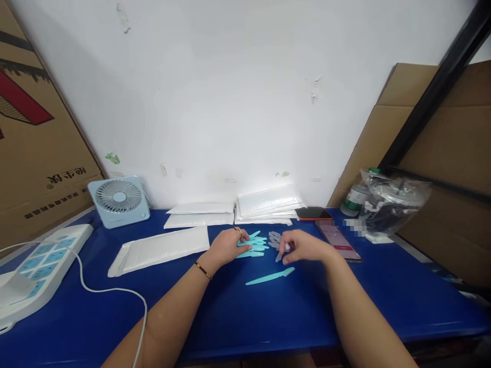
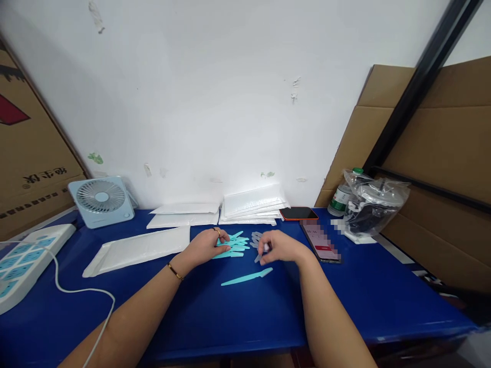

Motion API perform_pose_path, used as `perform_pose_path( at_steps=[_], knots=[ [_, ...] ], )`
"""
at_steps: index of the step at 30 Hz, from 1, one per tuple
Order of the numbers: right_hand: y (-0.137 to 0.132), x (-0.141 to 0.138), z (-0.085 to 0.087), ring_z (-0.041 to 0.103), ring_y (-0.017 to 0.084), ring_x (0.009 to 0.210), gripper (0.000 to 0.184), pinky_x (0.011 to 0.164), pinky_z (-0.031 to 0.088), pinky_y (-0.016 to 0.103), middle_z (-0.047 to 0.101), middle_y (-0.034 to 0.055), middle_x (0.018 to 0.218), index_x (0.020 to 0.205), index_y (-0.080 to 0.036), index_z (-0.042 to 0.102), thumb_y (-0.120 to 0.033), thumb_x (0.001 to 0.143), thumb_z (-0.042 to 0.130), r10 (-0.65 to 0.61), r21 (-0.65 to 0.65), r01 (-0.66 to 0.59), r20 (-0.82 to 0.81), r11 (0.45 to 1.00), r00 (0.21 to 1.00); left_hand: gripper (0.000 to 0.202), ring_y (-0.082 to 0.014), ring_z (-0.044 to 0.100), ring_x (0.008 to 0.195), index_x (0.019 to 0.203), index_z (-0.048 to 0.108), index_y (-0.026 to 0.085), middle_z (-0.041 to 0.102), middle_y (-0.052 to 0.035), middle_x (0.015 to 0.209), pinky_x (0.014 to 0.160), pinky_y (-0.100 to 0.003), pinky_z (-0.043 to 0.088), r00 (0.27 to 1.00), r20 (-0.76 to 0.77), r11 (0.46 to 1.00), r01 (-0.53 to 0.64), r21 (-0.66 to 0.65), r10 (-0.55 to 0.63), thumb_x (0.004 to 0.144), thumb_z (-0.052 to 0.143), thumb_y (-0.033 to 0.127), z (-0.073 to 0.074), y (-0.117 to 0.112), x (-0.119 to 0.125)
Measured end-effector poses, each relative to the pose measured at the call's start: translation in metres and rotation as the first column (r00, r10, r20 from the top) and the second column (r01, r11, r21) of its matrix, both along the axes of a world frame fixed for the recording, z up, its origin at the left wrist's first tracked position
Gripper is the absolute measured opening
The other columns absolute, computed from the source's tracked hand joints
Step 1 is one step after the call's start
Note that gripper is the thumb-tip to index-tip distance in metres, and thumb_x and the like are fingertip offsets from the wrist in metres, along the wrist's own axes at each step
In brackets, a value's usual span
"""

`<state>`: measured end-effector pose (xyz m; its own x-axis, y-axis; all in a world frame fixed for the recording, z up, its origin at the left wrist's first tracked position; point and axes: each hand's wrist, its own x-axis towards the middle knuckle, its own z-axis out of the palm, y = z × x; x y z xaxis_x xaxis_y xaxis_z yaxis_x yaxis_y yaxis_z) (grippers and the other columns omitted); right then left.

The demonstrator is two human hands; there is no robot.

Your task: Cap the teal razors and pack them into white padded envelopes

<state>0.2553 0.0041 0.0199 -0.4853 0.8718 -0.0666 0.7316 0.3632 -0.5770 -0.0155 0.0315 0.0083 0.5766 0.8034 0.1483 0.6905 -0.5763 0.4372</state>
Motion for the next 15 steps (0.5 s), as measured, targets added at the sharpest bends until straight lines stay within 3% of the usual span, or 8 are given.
perform_pose_path(
  at_steps=[2, 4, 6, 9, 12, 15],
  knots=[
    [-0.004, -0.003, 0.0, 0.055, 0.014, 0.066, 0.031, 0.055, 0.038, 0.022, 0.062, 0.0004, 0.075, 0.076, -0.018, 0.07, -0.033, 0.052, 0.08, 0.103, -0.144, -0.09, 0.081, 0.985, 0.991, 0.026, -0.0167, 0.059, 0.079, 0.091, 0.064, 0.022, 0.066, -0.0014, 0.09, 0.064, -0.024, 0.039, 0.998, -0.007, 0.998, 0.055, -0.014, -0.055, 0.079, 0.056, 0.043, 0.003, -0.006, 0.004],
    [-0.008, -0.008, -0.001, 0.054, 0.013, 0.063, 0.026, 0.053, 0.036, 0.021, 0.063, -0.0004, 0.071, 0.073, -0.017, 0.07, -0.027, 0.051, 0.08, 0.135, -0.203, -0.103, 0.152, 0.974, 0.979, 0.024, -0.0161, 0.059, 0.079, 0.089, 0.065, 0.022, 0.066, -0.001, 0.088, 0.064, -0.024, 0.039, 0.991, -0.026, 0.991, 0.132, -0.006, -0.132, 0.083, 0.052, 0.041, 0.005, -0.014, 0.009],
    [-0.009, -0.014, -0.001, 0.053, 0.012, 0.06, 0.02, 0.051, 0.035, 0.021, 0.062, -0.0007, 0.068, 0.071, -0.016, 0.069, -0.023, 0.054, 0.077, 0.128, -0.19, -0.096, 0.165, 0.977, 0.978, 0.026, -0.0164, 0.06, 0.083, 0.09, 0.065, 0.022, 0.067, -0.0013, 0.09, 0.069, -0.025, 0.04, 0.977, -0.044, 0.977, 0.212, 0.03, -0.21, 0.088, 0.045, 0.039, 0.006, -0.022, 0.015],
    [-0.01, -0.02, 0.0, 0.053, 0.012, 0.059, 0.015, 0.051, 0.036, 0.021, 0.062, -0.0004, 0.067, 0.072, -0.017, 0.068, -0.026, 0.061, 0.073, 0.086, -0.085, -0.082, 0.05, 0.993, 0.995, 0.029, -0.0188, 0.06, 0.089, 0.093, 0.063, 0.022, 0.067, -0.0026, 0.094, 0.076, -0.028, 0.04, 0.955, -0.103, 0.952, 0.289, 0.095, -0.28, 0.091, 0.04, 0.039, 0.005, -0.029, 0.021],
    [-0.009, -0.021, -0.001, 0.057, 0.013, 0.058, 0.015, 0.051, 0.039, 0.022, 0.064, 0.0004, 0.067, 0.075, -0.018, 0.067, -0.032, 0.069, 0.067, 0.017, -0.074, -0.025, -0.107, 0.997, 0.994, 0.03, -0.0203, 0.061, 0.081, 0.088, 0.062, 0.02, 0.067, -0.0052, 0.085, 0.07, -0.029, 0.04, 0.949, -0.211, 0.963, 0.255, 0.085, -0.233, 0.091, 0.038, 0.037, 0.003, -0.028, 0.019],
    [-0.004, -0.012, -0.003, 0.058, 0.013, 0.054, 0.016, 0.051, 0.042, 0.023, 0.064, 0.0012, 0.063, 0.074, -0.017, 0.064, -0.033, 0.073, 0.064, -0.108, -0.082, 0.094, -0.186, 0.992, 0.977, 0.034, -0.0194, 0.06, 0.074, 0.082, 0.062, 0.018, 0.066, -0.0062, 0.079, 0.063, -0.026, 0.039, 0.972, -0.212, 0.993, 0.114, 0.031, -0.105, 0.091, 0.036, 0.038, 0.005, -0.019, 0.01]
  ],
)
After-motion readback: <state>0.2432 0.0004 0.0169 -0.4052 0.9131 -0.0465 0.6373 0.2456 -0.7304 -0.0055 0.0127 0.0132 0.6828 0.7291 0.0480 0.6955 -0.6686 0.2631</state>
